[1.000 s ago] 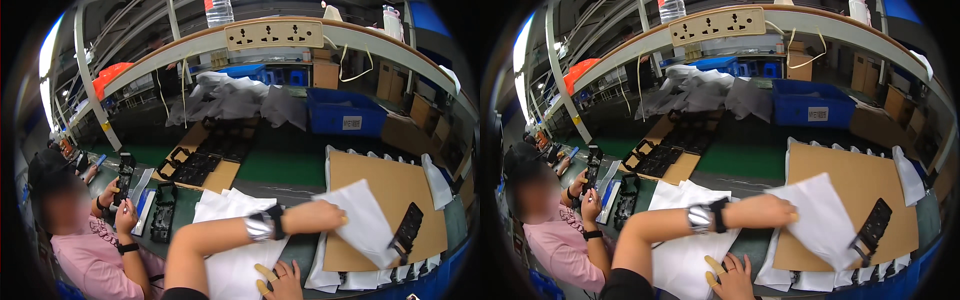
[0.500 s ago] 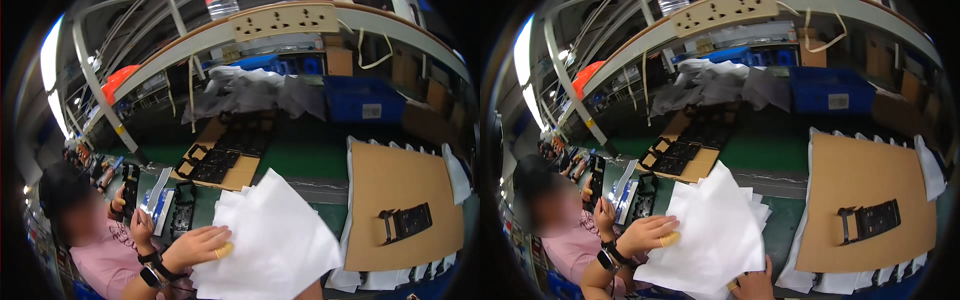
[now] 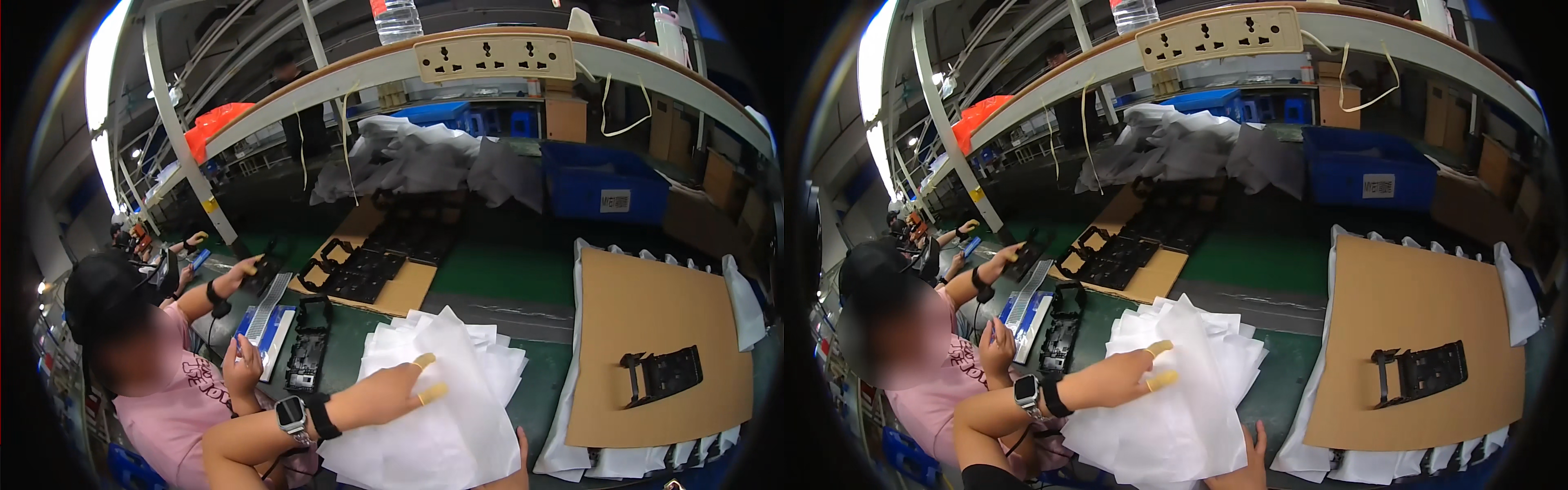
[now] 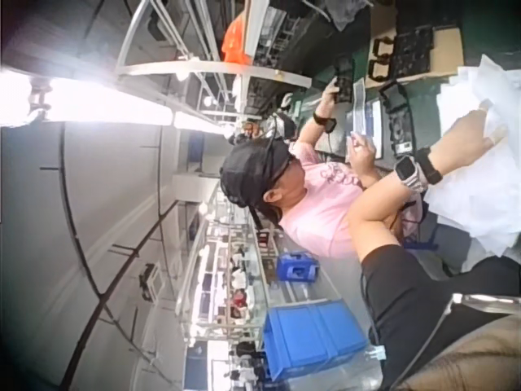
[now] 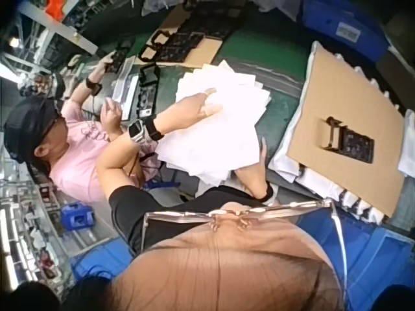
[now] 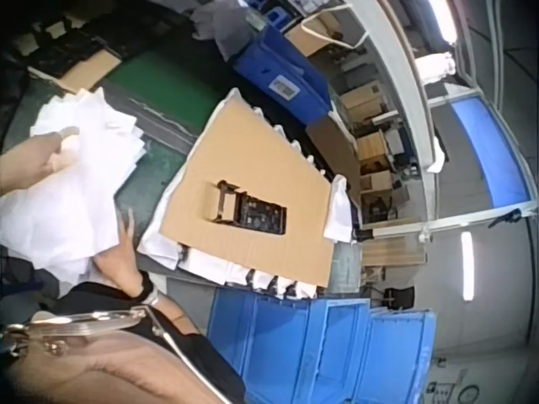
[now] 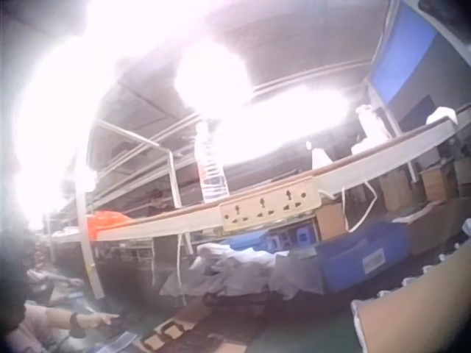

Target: Sorting black plastic molded frames and placing them into individual protective bags on an assembly line.

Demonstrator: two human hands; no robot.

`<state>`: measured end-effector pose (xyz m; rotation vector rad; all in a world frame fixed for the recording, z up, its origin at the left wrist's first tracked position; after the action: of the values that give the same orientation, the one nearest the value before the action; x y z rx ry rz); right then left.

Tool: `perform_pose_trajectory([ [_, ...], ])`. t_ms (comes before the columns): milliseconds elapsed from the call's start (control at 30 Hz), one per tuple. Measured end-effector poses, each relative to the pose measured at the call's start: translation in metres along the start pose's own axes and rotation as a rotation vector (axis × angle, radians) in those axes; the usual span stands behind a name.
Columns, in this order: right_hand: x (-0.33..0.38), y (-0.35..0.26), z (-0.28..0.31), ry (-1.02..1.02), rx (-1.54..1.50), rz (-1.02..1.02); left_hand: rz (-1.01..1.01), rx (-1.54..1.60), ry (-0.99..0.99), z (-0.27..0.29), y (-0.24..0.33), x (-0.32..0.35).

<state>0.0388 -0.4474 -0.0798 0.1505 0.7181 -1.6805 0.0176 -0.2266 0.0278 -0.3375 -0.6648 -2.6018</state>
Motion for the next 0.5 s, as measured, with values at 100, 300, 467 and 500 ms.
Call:
perform_pose_trajectory([
  [100, 0.001, 0.003, -0.002, 0.045, -0.065, -0.022, -0.075, -0.273, 0.078, -0.025, 0.011, 0.002],
  [300, -0.004, 0.002, 0.009, -0.011, 0.077, 0.021, -0.128, -0.642, 0.120, -0.052, 0.003, 0.004],
  [467, -0.010, -0.005, 0.013, 0.073, -0.029, -0.045, -0.263, -0.426, 0.026, -0.026, -0.017, 0.004],
  [500, -0.011, -0.006, 0.014, 0.080, -0.030, -0.049, -0.266, -0.433, 0.021, -0.022, -0.019, 0.004],
])
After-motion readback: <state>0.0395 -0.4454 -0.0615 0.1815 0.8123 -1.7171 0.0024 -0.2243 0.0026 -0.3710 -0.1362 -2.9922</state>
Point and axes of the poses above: each hand's wrist, its own x-axis away from the middle knuckle, its own z-axis out of the back of the hand, y = z × x, the point moved 3 cm from there along -x, towards the middle knuckle, and after that the axes turned 15 degrees about z, right-handed, at the moved point
